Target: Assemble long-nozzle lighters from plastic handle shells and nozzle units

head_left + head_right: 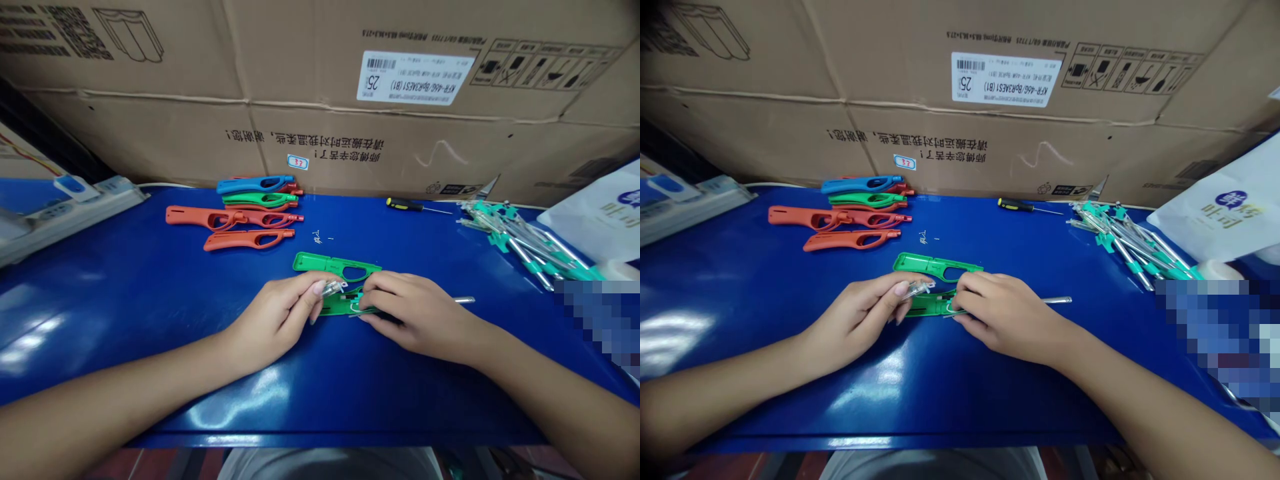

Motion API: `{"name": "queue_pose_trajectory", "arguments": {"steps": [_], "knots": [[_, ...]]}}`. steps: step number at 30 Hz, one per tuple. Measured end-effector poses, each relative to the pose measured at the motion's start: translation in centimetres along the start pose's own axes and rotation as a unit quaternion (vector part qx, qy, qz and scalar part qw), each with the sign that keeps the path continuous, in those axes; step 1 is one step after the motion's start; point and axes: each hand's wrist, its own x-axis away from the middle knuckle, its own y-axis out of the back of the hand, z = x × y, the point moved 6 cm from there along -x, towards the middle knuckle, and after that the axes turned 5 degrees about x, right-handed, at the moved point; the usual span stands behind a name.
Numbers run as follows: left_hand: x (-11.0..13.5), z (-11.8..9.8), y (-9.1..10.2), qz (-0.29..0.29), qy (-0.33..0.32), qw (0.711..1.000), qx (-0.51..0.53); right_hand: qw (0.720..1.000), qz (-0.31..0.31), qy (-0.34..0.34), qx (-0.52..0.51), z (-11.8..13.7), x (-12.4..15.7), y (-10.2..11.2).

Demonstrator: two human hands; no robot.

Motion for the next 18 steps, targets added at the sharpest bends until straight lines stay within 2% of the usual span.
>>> {"name": "queue_pose_trajectory", "arguments": {"steps": [7,13,15,18], "knots": [[0.2,0.1,-0.4,0.044,0.017,0.998,-0.032,0.99,0.003,-0.073,-0.118,-0.3,0.1,0.3],[0.3,0.1,-0.6,0.053,-0.039,0.994,-0.09,0.965,-0.021,-0.149,-0.213,-1.2,0.3,0.6],[0.2,0.1,-0.9,0.069,-0.06,0.989,-0.114,0.944,-0.016,-0.188,-0.271,-1.5,0.4,0.2],[0.2,0.2,-1.1,0.081,-0.078,0.986,-0.126,0.877,0.025,-0.254,-0.407,-1.7,0.6,-1.0]]}}
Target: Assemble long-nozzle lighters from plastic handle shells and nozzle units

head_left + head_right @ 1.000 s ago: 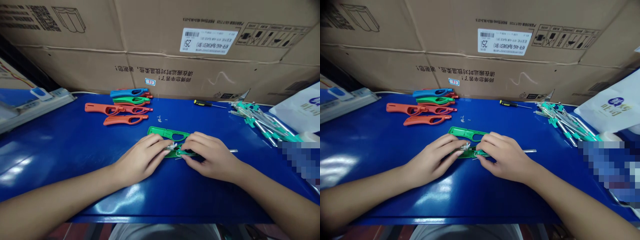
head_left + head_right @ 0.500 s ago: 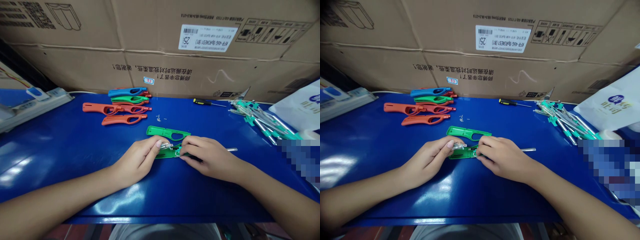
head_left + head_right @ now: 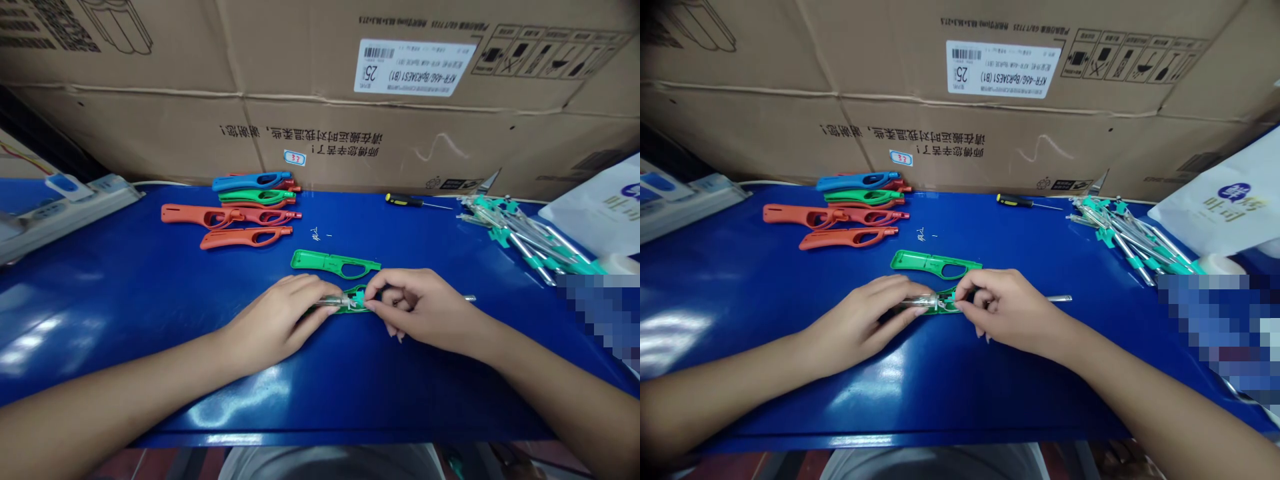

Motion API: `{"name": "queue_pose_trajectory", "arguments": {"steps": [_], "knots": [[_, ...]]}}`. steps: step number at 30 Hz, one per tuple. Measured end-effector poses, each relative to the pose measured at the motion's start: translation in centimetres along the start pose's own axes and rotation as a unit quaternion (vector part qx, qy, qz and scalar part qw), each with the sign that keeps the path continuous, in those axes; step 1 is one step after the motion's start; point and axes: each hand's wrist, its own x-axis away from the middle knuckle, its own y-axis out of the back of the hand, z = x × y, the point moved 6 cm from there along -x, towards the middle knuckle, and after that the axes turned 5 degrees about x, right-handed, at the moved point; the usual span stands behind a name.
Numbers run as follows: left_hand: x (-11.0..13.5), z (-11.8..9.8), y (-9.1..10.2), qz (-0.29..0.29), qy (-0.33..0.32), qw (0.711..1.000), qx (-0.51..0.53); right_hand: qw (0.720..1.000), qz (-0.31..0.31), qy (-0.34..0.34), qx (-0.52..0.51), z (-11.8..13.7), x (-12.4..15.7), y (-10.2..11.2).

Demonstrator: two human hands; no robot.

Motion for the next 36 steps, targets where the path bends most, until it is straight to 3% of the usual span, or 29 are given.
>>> {"name": "queue_pose_trajectory", "arguments": {"steps": [3,11,19,36], "knots": [[0.0,0.2,-0.1,-0.004,-0.006,1.0,0.002,0.996,0.029,-0.045,-0.068,-0.6,-0.1,-0.6],[0.2,0.3,-0.2,-0.005,-0.008,1.0,0.013,0.999,0.026,-0.014,-0.044,-0.6,-0.4,-0.6],[0.1,-0.2,-0.2,0.003,-0.035,0.999,0.015,0.999,0.029,-0.021,-0.041,-1.0,-0.4,-0.7],[0.2,0.2,-0.1,0.004,-0.011,1.0,0.013,0.997,0.043,-0.031,-0.051,-1.0,-0.4,-0.6]]}}
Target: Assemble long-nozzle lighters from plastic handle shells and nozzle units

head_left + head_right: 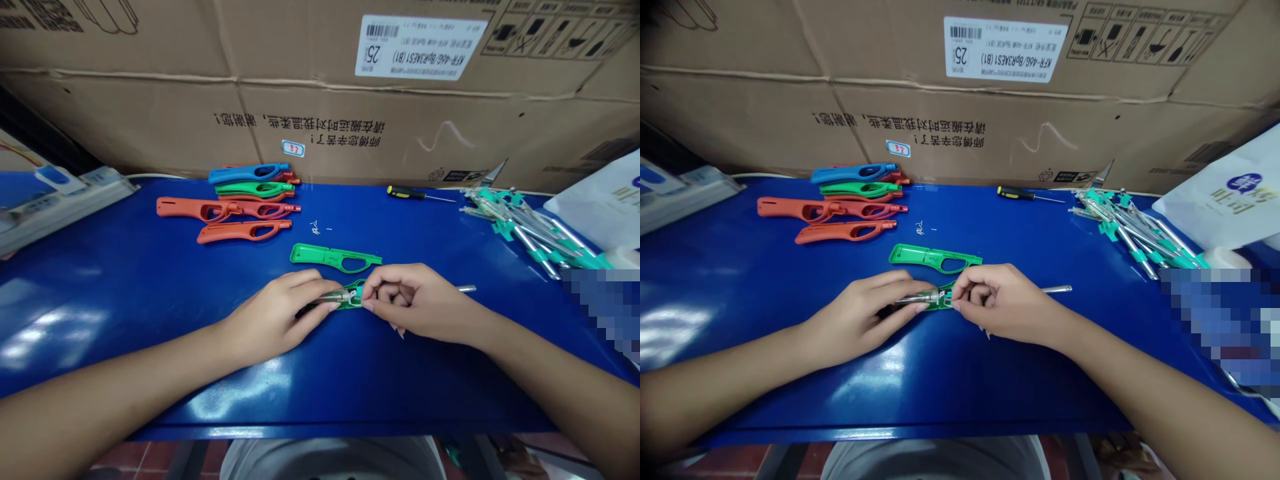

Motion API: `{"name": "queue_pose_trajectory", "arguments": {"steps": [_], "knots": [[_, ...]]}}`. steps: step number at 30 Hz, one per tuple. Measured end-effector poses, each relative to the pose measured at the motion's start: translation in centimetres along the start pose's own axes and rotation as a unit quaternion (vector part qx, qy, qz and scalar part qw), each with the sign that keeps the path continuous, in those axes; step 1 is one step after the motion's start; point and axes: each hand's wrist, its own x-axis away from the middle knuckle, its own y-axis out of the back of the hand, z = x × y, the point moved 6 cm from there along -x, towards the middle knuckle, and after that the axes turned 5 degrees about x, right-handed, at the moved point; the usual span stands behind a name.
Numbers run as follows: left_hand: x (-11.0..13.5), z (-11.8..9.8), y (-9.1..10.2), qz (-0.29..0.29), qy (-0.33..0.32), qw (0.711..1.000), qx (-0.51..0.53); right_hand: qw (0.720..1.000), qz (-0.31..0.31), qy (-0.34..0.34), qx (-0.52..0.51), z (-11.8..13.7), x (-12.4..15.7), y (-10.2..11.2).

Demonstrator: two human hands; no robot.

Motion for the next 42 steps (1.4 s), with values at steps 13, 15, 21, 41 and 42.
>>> {"name": "queue_pose_trajectory", "arguments": {"steps": [13,15,21,41,42], "knots": [[-0.17,-0.12,-0.12,0.006,-0.009,1.0,-0.002,1.0,0.006,-0.004,-0.013,-0.14,-0.01,0.01],[-0.2,-0.1,-0.08,0.005,-0.008,1.0,-0.002,1.0,0.008,0.0,-0.009,-0.02,0.03,0.03],[-0.19,-0.19,-0.07,0.006,-0.007,1.0,0.005,1.0,0.01,-0.007,-0.024,-0.24,0.02,0.03],[-0.13,-0.12,-0.19,0.003,-0.013,1.0,0.004,1.0,0.013,-0.01,-0.013,-0.02,0.04,-0.02],[-0.1,-0.09,-0.17,0.002,-0.011,1.0,0.005,1.0,0.014,-0.009,-0.012,-0.03,0.05,-0.01]]}}
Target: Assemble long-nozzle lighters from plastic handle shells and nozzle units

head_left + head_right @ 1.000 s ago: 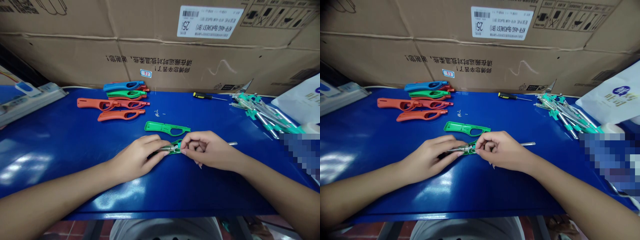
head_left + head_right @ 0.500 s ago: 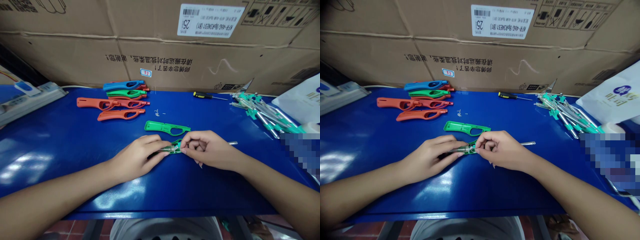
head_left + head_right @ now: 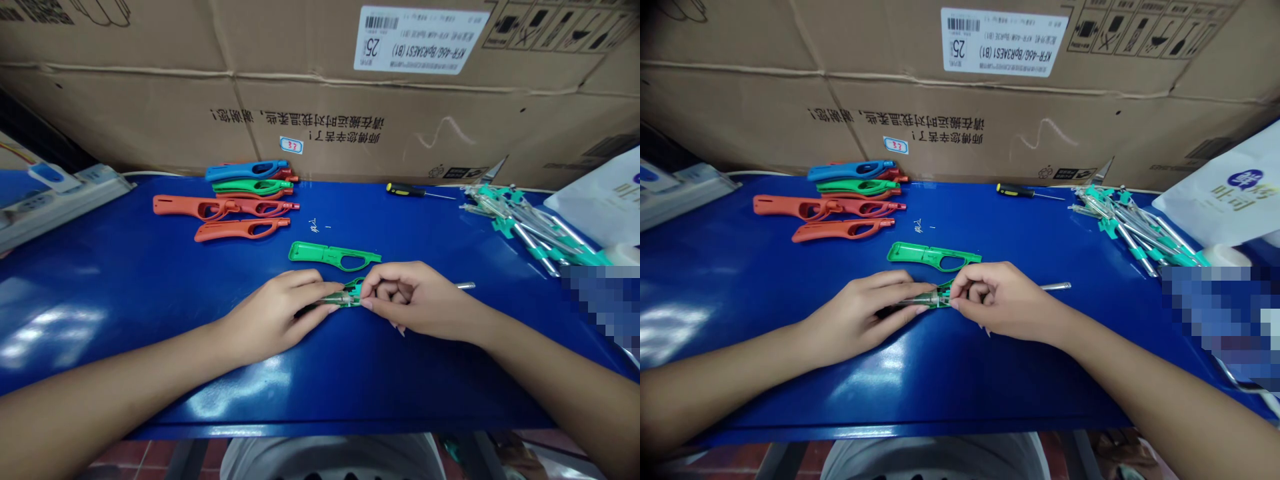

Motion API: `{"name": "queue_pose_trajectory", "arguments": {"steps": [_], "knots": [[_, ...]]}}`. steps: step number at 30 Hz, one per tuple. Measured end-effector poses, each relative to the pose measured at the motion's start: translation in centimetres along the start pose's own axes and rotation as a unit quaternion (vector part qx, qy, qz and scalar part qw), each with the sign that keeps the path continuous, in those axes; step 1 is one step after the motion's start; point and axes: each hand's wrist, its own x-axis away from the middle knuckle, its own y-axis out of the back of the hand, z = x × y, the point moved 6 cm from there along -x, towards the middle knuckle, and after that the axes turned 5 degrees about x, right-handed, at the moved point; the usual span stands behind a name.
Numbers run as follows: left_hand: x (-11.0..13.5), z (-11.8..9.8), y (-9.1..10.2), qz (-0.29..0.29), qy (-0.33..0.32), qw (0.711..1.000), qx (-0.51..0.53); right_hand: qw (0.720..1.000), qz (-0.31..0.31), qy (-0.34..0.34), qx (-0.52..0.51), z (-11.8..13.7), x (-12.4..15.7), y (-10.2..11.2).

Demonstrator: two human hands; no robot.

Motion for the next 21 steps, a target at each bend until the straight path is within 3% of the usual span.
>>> {"name": "queue_pose_trajectory", "arguments": {"steps": [9,15,21], "knots": [[-0.36,-0.08,0.53,-0.027,0.027,0.999,0.035,1.0,0.003,0.005,0.002,0.03,-0.01,0.06],[-0.26,0.46,0.6,-0.034,0.083,0.994,0.058,1.0,0.002,-0.001,-0.001,0.12,-0.06,0.04],[-0.28,0.17,0.33,-0.018,0.047,0.998,0.038,1.0,0.0,-0.013,-0.012,0.12,-0.03,0.08]]}}
